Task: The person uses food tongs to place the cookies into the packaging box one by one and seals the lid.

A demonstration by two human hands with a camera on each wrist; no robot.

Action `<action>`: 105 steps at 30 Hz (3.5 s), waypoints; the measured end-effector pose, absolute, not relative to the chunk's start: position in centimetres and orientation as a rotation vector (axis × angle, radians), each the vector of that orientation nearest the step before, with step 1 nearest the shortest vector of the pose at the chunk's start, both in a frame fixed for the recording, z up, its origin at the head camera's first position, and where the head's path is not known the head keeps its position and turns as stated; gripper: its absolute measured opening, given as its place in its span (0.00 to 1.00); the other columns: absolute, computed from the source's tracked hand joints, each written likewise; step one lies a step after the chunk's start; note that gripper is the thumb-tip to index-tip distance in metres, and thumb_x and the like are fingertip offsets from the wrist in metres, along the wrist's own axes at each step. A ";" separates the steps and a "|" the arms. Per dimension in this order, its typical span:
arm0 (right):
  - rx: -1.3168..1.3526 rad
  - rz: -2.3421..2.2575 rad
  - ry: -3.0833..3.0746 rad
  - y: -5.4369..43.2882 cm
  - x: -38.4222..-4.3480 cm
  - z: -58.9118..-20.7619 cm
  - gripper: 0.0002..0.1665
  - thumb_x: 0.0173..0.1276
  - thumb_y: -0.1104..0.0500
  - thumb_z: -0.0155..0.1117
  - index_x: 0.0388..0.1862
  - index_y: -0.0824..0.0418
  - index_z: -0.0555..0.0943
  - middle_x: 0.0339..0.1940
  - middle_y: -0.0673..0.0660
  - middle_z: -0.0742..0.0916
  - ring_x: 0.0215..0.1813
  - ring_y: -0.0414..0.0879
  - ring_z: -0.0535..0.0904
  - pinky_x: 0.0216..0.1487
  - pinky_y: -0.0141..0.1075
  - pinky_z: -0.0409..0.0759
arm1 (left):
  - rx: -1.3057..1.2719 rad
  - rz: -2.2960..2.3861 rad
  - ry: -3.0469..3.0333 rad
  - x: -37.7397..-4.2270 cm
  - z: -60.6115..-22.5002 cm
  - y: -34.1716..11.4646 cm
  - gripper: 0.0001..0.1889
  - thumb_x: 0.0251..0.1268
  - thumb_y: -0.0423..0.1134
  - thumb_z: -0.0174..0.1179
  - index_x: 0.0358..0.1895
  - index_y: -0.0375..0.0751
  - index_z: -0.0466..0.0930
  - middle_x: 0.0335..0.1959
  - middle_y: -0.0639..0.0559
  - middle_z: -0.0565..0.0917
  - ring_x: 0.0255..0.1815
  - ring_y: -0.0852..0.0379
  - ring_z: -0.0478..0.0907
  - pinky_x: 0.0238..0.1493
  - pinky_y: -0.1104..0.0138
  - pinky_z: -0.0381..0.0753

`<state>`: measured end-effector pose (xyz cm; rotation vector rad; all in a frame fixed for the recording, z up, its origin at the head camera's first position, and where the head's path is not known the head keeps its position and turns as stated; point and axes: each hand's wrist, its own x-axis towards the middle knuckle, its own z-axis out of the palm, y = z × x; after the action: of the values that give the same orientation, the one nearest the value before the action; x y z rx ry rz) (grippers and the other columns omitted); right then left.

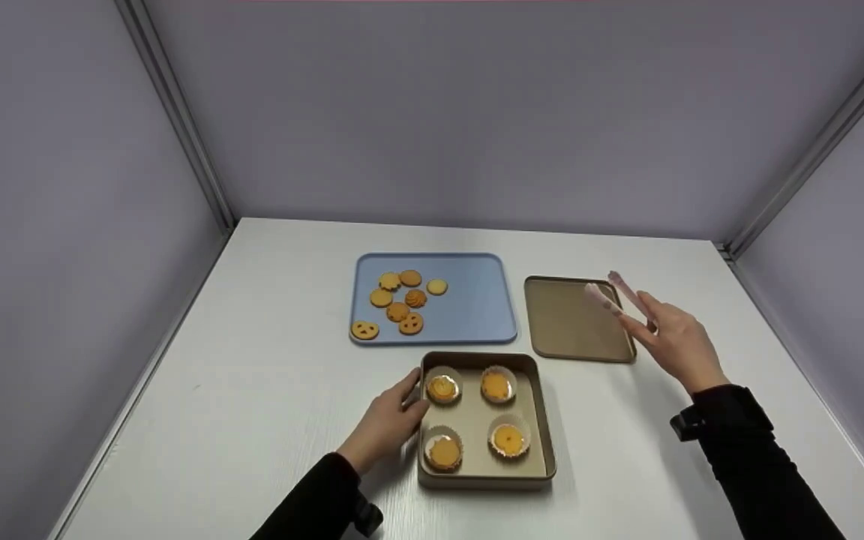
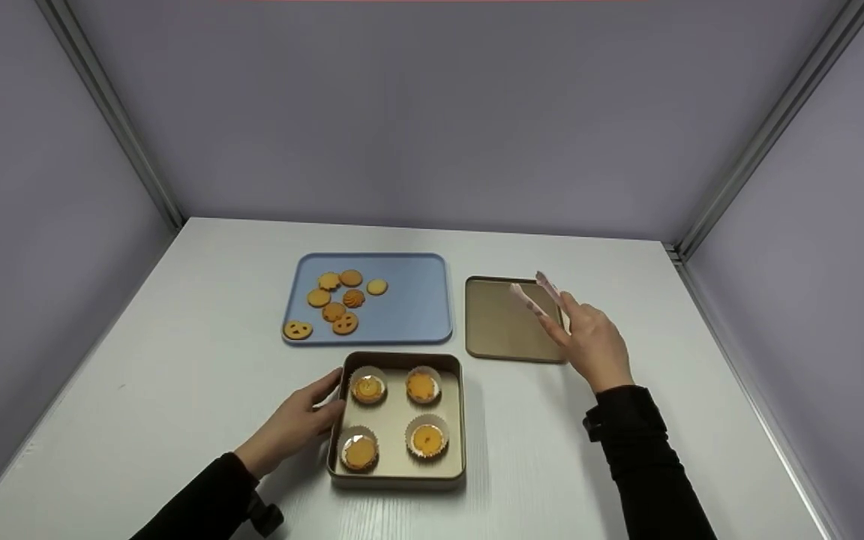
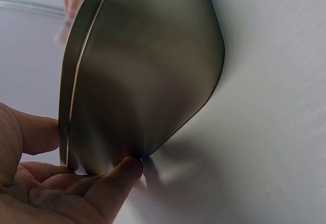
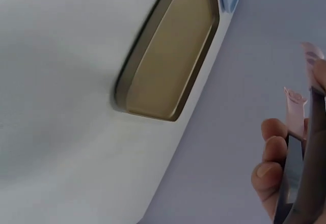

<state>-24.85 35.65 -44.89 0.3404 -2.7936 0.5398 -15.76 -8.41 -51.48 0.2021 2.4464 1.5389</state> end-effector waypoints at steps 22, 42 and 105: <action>0.053 0.479 -2.727 40.6 -25.2 -50.5 0.30 0.76 0.51 0.64 0.53 0.81 0.74 0.31 0.78 0.80 0.35 0.75 0.79 0.36 0.66 0.75 | 0.217 1.513 2.490 -15.8 -51.5 -8.4 0.33 0.78 0.40 0.55 0.80 0.34 0.56 0.76 0.33 0.66 0.75 0.36 0.66 0.71 0.45 0.68; -0.090 0.496 -2.861 41.9 -24.7 -53.6 0.31 0.79 0.52 0.59 0.43 0.85 0.70 0.33 0.77 0.75 0.32 0.71 0.78 0.31 0.60 0.77 | 0.219 1.531 2.455 -15.8 -51.7 -8.4 0.33 0.80 0.39 0.53 0.81 0.35 0.54 0.78 0.35 0.63 0.75 0.34 0.65 0.72 0.45 0.67; 0.703 0.249 -2.836 34.7 -26.0 -51.7 0.37 0.72 0.56 0.68 0.74 0.70 0.69 0.69 0.72 0.75 0.69 0.69 0.70 0.70 0.64 0.66 | 0.222 1.528 2.480 -15.7 -51.4 -8.4 0.33 0.78 0.40 0.54 0.81 0.34 0.56 0.78 0.34 0.63 0.76 0.33 0.62 0.74 0.44 0.62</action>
<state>-25.99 34.66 -51.74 0.7029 -2.8356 0.2487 -15.69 -8.40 -51.41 0.2215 2.4796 1.5277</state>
